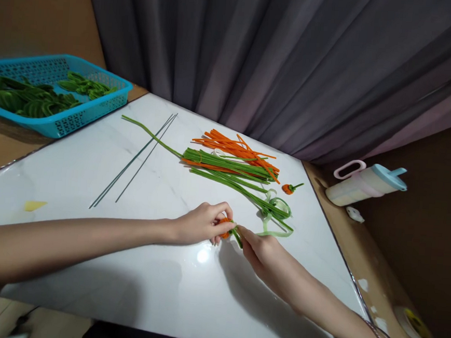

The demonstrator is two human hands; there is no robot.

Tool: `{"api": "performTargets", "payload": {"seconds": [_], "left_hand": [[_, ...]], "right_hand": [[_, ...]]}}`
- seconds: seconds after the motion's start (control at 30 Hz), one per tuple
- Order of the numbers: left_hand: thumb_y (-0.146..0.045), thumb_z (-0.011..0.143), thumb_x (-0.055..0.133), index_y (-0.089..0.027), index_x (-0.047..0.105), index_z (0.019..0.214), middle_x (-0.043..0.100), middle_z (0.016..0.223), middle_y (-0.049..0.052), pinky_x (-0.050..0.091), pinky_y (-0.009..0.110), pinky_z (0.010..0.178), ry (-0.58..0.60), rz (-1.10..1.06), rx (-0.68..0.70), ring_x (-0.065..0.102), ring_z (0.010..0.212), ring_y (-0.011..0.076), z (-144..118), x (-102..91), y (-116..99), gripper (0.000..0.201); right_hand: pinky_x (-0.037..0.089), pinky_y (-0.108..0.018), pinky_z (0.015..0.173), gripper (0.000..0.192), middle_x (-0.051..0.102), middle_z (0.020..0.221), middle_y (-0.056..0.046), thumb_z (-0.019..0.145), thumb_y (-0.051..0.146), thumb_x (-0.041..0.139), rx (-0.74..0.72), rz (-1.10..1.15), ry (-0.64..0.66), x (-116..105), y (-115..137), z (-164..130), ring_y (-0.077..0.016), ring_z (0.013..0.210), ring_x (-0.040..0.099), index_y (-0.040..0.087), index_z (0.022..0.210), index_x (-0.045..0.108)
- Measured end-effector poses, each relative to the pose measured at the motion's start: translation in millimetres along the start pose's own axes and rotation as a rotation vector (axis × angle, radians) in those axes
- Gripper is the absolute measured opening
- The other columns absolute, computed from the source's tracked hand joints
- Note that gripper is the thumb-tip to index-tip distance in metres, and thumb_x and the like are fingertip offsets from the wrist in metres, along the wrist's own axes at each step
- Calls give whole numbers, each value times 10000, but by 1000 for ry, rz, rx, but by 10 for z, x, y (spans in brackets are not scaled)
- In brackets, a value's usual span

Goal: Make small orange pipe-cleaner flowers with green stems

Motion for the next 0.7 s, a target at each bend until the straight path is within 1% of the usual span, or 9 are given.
{"api": "performTargets", "payload": {"seconds": [0.1,0.2,0.3,0.37,0.5,0.57,0.63,0.67,0.7], "left_hand": [[-331,857,524,-187,438,834,573,610,-42,475,201,485,11,-43,-11,555,479,84,5,5,1,169],[-366,848,541,-179,452,828,567,575,-43,475,206,459,25,-137,-50,556,456,91,25,0,31,208],[-415,827,565,-173,465,831,574,571,-34,480,220,437,28,-202,-78,565,446,104,47,-13,71,263],[-425,823,570,-172,468,838,582,587,-30,484,223,438,33,-202,-73,567,450,104,52,-13,79,273],[-390,834,561,-173,465,826,579,585,-36,478,206,449,34,-170,-82,560,454,90,38,2,73,238],[-365,836,559,-175,463,820,578,574,-41,479,207,453,33,-166,-89,560,455,90,31,10,63,214],[-344,836,560,-176,463,819,581,568,-41,481,209,456,34,-163,-92,563,455,92,30,13,57,195],[-337,835,562,-175,464,818,583,567,-40,480,207,452,32,-163,-93,563,452,92,32,11,58,191],[-333,833,566,-174,463,815,584,567,-38,478,204,446,28,-166,-95,563,448,92,36,8,63,191]], "right_hand": [[209,-201,439,204,391,537,57,858,98,332,-15,-14,20,-4,-13,-7,-77,459,233,142,900,527],[235,-198,442,232,439,545,42,872,133,322,7,-11,21,-42,-30,-6,-76,444,265,135,963,536],[245,-200,441,255,457,542,32,892,177,310,25,-20,20,-79,-32,-8,-79,435,288,135,966,551],[239,-201,437,265,446,534,35,890,175,313,25,-20,31,-87,-23,-7,-80,434,284,137,974,561],[241,-198,433,271,378,493,65,843,115,350,56,6,50,-79,-12,14,-82,418,262,145,1001,568],[249,-198,434,302,362,486,81,829,100,370,93,-1,46,-77,-14,29,-89,407,280,135,1091,517],[251,-199,437,343,377,488,88,818,98,419,141,-37,65,-77,-29,34,-98,410,306,118,1159,447],[246,-200,437,335,389,490,87,807,98,454,168,-64,84,-82,-45,28,-98,411,310,119,1142,445],[237,-201,436,284,403,491,81,795,96,488,191,-92,109,-91,-63,16,-95,411,310,130,1076,473]]}}
Point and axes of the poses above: each hand's wrist, its own z-axis towards the middle knuckle, its own x-axis out of the palm, y = z × x, the point moved 6 cm from there along z, towards the middle knuckle
